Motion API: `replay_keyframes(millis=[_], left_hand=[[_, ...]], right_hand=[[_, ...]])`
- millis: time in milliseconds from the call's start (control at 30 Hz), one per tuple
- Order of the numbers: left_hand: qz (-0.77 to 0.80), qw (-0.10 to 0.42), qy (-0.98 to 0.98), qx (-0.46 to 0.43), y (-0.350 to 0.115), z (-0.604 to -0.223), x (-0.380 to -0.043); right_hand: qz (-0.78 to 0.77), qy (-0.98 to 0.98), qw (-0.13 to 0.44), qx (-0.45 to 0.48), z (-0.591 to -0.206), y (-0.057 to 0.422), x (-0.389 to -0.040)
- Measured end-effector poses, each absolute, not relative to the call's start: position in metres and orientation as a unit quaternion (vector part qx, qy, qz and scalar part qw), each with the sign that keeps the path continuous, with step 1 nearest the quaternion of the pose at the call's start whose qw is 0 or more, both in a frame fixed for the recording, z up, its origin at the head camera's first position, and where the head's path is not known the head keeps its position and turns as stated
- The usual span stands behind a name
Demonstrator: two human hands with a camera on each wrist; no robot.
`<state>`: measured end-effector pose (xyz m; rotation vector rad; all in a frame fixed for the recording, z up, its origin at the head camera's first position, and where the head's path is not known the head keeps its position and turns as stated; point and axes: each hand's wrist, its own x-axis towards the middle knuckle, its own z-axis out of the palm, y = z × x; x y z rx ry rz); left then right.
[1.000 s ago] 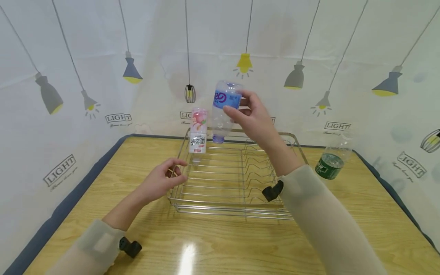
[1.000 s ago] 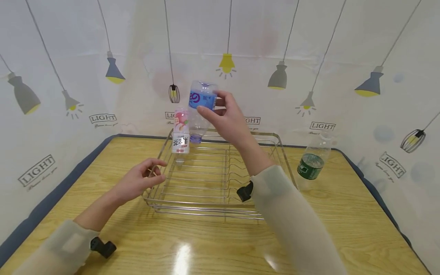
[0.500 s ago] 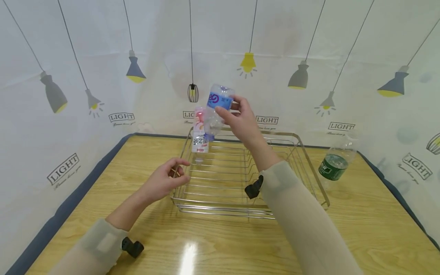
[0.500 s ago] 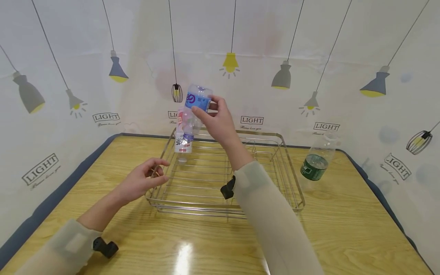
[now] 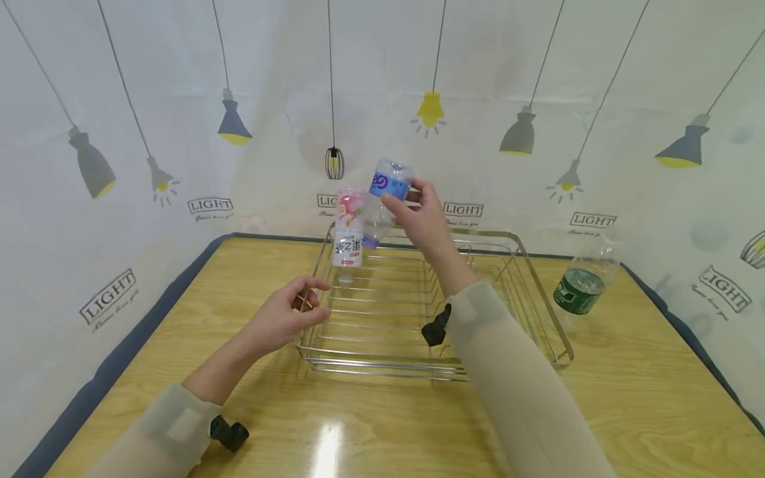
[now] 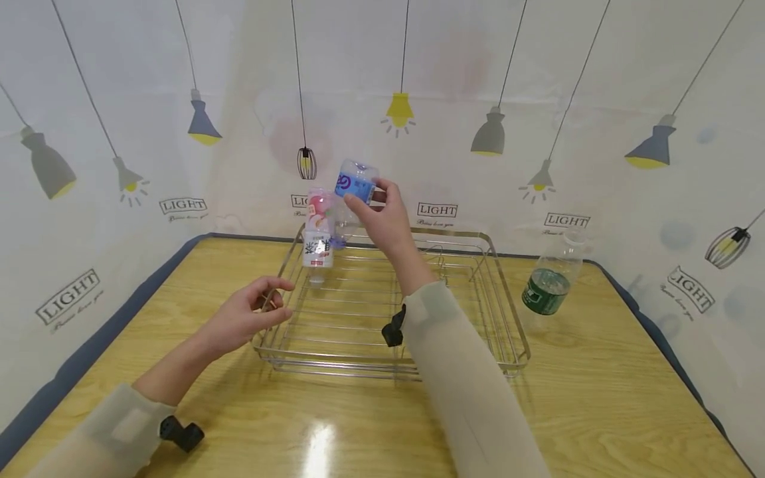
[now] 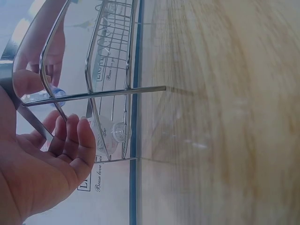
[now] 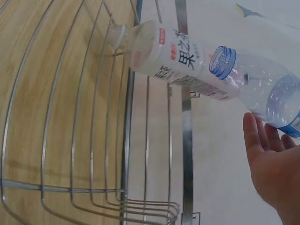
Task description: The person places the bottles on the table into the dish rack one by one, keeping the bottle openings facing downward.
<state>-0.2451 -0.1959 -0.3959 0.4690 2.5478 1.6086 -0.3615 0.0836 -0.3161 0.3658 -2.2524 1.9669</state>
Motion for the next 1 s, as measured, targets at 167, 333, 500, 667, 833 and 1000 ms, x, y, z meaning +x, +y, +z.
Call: replay_keyframes(millis=[167, 333, 500, 667, 833, 1000], left_hand=[[0.523, 0.049, 0.837, 0.152, -0.195, -0.398, -0.244], [0.518, 0.047, 0.842, 0.145, -0.194, -0.398, -0.243], [0.514, 0.044, 0.843, 0.152, -0.194, -0.395, -0.243], [0.510, 0.045, 0.846, 0.149, -0.195, -0.395, -0.242], [0.506, 0.042, 0.849, 0.149, -0.195, -0.395, -0.242], [0.506, 0.042, 0.848, 0.153, -0.195, -0.395, -0.242]], right_hand=[[0.643, -0.756, 0.050, 0.114, -0.331, 0.086, -0.363], [0.617, -0.778, 0.024, 0.114, -0.338, 0.088, -0.366], [0.599, -0.794, 0.012, 0.098, -0.345, 0.091, -0.370], [0.580, -0.809, -0.010, 0.092, -0.350, 0.091, -0.372], [0.571, -0.816, -0.012, 0.088, -0.351, 0.091, -0.371], [0.561, -0.824, -0.016, 0.083, -0.354, 0.092, -0.370]])
